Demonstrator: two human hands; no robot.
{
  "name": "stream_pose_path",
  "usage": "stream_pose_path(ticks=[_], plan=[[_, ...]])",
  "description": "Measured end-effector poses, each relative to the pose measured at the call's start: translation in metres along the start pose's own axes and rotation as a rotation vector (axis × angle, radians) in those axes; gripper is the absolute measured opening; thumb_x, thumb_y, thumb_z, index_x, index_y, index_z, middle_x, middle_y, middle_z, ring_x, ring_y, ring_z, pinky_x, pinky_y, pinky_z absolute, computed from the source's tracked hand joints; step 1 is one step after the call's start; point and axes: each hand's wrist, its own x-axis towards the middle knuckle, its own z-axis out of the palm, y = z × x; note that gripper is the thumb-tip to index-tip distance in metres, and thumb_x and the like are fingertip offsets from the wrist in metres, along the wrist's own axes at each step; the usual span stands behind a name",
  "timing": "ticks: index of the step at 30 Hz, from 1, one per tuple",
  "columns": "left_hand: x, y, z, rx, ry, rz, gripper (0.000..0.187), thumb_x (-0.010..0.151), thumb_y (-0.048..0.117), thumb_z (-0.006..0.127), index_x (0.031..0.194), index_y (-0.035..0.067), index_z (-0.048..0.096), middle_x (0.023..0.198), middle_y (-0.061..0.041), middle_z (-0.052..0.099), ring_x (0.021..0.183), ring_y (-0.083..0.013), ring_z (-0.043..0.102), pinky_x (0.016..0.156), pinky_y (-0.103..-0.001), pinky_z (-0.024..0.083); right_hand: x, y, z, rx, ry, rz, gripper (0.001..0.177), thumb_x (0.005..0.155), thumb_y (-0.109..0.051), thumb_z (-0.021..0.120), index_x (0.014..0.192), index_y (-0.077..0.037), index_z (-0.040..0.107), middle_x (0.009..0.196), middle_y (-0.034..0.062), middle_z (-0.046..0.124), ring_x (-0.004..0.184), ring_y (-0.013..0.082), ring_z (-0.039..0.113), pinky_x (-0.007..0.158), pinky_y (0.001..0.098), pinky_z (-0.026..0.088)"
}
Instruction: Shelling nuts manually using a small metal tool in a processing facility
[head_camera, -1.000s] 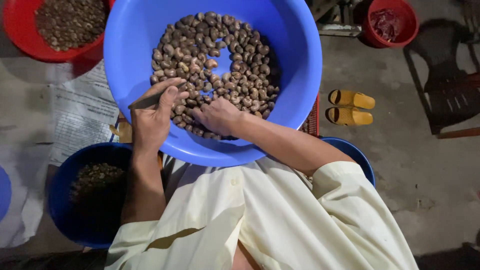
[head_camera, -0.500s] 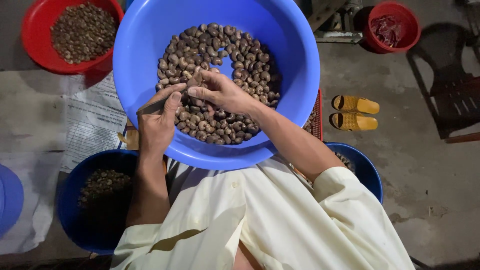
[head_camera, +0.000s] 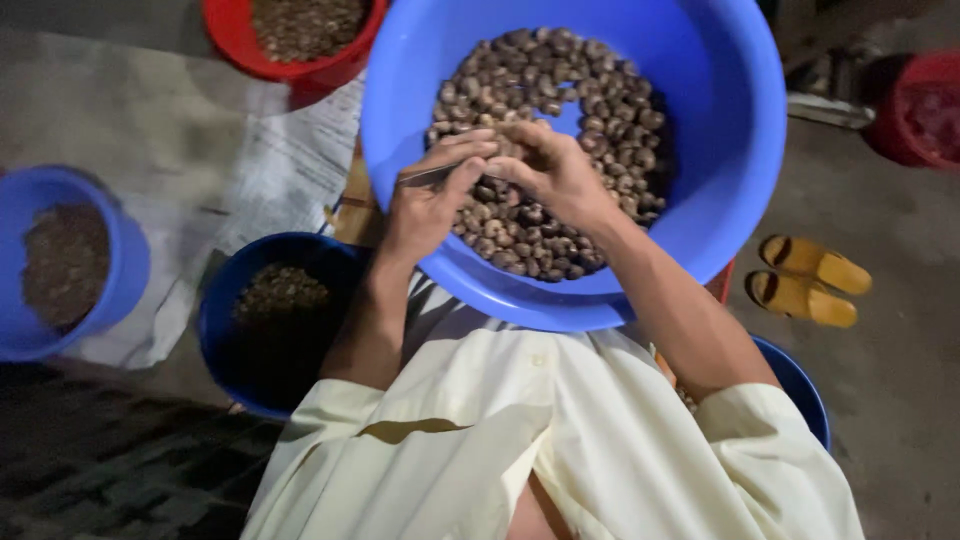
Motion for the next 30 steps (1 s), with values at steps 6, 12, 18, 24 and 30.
stream_pose_path(ticks=[6, 12, 18, 24, 30], plan=[[0.002, 0.021, 0.0, -0.013, -0.029, 0.003, 0.023, 0.113, 0.013, 0.058, 0.126, 0.0, 0.07, 0.128, -0.023, 0.069, 0.124, -0.0417, 0.066, 0.106, -0.057, 0.054, -0.003, -0.023, 0.014, 0.001, 0.01, -0.028, 0.043, 0.098, -0.001, 0.075, 0.137, 0.008, 0.058, 0.082, 0.0144, 0.068, 0.062, 0.0193, 0.072, 0.056, 0.0307, 0.064], [0.001, 0.022, 0.0, -0.004, -0.06, -0.003, 0.024, 0.114, 0.016, 0.055, 0.129, 0.002, 0.069, 0.135, -0.02, 0.066, 0.129, -0.0403, 0.063, 0.109, -0.059, 0.053, -0.005, -0.005, 0.007, -0.216, 0.051, -0.091, 0.046, 0.097, -0.007, 0.081, 0.137, 0.006, 0.063, 0.078, 0.0101, 0.064, 0.071, 0.0132, 0.066, 0.057, 0.0273, 0.057], [0.003, 0.019, -0.003, -0.077, -0.047, 0.028, 0.021, 0.112, 0.01, 0.057, 0.124, -0.003, 0.068, 0.128, -0.025, 0.067, 0.122, -0.043, 0.066, 0.101, -0.06, 0.058, -0.005, -0.007, 0.006, -0.21, 0.032, -0.119, 0.045, 0.097, -0.006, 0.08, 0.136, 0.007, 0.062, 0.079, 0.0096, 0.066, 0.073, 0.0122, 0.066, 0.065, 0.0288, 0.059], [0.002, 0.013, -0.003, -0.024, -0.005, 0.039, 0.02, 0.11, 0.011, 0.06, 0.122, -0.001, 0.071, 0.127, -0.022, 0.069, 0.122, -0.038, 0.067, 0.103, -0.054, 0.058, -0.009, -0.016, 0.011, -0.134, -0.011, -0.113, 0.038, 0.103, -0.004, 0.07, 0.138, 0.007, 0.059, 0.079, 0.0138, 0.069, 0.067, 0.0206, 0.074, 0.065, 0.034, 0.062], [0.001, 0.01, -0.004, -0.028, 0.01, 0.018, 0.02, 0.11, 0.009, 0.06, 0.123, -0.002, 0.071, 0.125, -0.023, 0.07, 0.119, -0.0382, 0.069, 0.105, -0.054, 0.055, -0.008, -0.034, 0.018, 0.008, -0.046, -0.038, 0.042, 0.102, 0.0, 0.068, 0.14, 0.012, 0.053, 0.082, 0.0181, 0.069, 0.07, 0.0244, 0.075, 0.065, 0.035, 0.064]])
